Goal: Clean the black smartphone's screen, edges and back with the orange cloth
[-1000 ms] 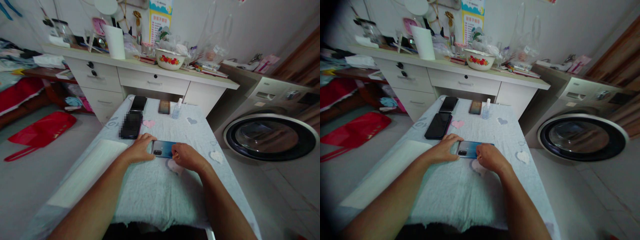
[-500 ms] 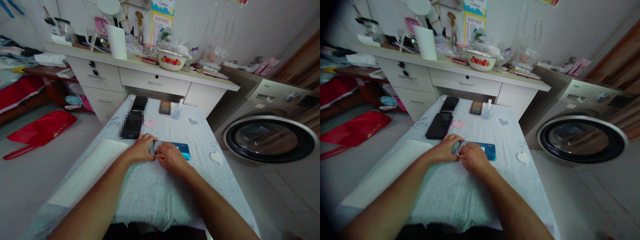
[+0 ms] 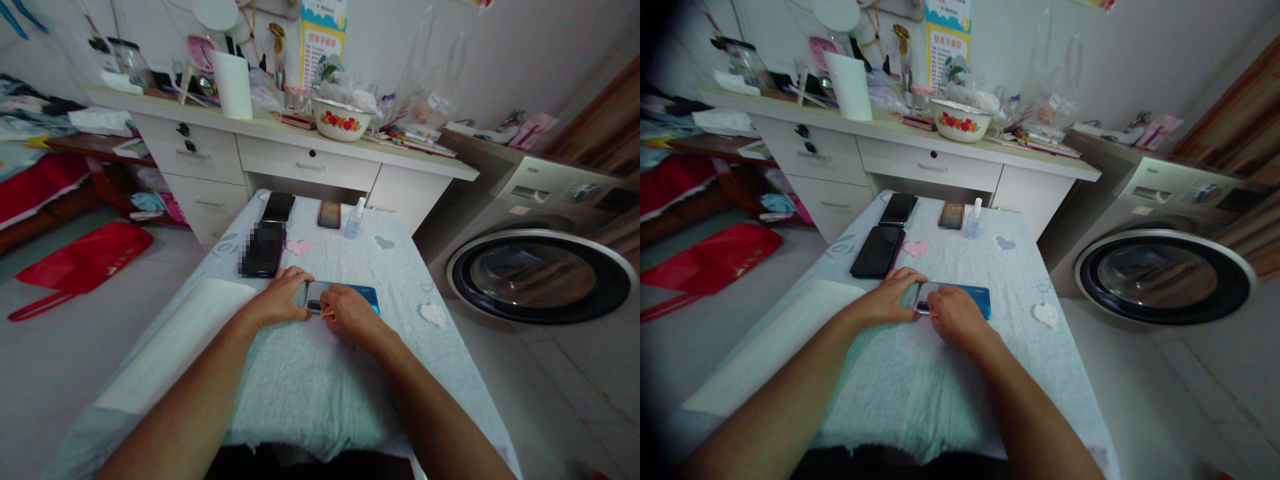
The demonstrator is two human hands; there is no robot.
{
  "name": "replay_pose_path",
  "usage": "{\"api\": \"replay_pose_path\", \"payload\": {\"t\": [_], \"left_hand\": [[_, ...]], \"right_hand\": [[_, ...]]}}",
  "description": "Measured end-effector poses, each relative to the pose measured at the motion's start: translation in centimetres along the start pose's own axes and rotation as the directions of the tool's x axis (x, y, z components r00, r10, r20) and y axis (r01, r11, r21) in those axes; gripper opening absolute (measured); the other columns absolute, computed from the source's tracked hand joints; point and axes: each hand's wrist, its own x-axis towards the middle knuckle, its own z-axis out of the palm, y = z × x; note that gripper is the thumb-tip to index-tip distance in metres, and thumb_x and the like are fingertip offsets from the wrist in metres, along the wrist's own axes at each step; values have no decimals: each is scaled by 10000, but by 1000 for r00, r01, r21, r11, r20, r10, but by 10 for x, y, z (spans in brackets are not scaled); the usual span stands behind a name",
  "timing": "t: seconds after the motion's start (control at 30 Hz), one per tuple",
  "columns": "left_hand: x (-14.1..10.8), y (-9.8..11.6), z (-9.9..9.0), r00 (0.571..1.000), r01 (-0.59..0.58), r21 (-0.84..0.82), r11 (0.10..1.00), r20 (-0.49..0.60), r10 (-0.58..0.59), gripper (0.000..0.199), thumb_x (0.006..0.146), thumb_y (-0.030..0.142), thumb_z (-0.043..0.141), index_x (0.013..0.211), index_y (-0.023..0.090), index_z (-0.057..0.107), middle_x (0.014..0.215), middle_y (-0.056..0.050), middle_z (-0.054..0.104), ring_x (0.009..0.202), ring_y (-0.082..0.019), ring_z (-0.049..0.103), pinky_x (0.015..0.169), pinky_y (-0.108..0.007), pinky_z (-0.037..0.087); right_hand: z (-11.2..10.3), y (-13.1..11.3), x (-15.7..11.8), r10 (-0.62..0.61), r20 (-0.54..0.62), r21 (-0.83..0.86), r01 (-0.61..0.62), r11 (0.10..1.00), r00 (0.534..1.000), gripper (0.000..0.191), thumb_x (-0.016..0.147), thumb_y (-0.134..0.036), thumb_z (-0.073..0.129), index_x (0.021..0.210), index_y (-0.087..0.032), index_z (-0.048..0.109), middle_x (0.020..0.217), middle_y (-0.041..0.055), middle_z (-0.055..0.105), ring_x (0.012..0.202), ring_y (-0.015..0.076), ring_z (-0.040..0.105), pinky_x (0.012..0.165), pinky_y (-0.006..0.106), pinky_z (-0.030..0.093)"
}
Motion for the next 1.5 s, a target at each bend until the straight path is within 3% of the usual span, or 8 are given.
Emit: {"api": "replay_pose_path", "payload": {"t": [0.4,0.7,1.5], "left_hand": [[-1,2,-3,1000,7,-17,1000,12,-7,649,604,353,676,1219,239,501,1196,-58,484,1181,-271,437,1032,-383,354],[-1,3,-4,1000,12,-17,1000,15,-12,647,602,334,672,1218,225,506,1192,-60,484,1169,-268,434,1026,-377,358],[-1,0,-2,1000,13,-9,1000,19,-12,657,602,344,665,1226,239,486,1206,-51,474,1183,-269,425,1029,-379,360]], "right_hand": [[-17,23,-22,91,67,-46,-88,995,994,140,815,-113,476,787,-175,598,819,45,607,759,150,530,656,241,312],[-27,41,-44,176,62,18,-177,984,982,132,776,-76,471,746,-161,568,790,37,584,712,127,495,638,226,306],[-27,70,-65,247,7,144,-245,959,969,123,708,-83,508,747,-165,590,784,36,602,719,141,518,654,226,337]]}}
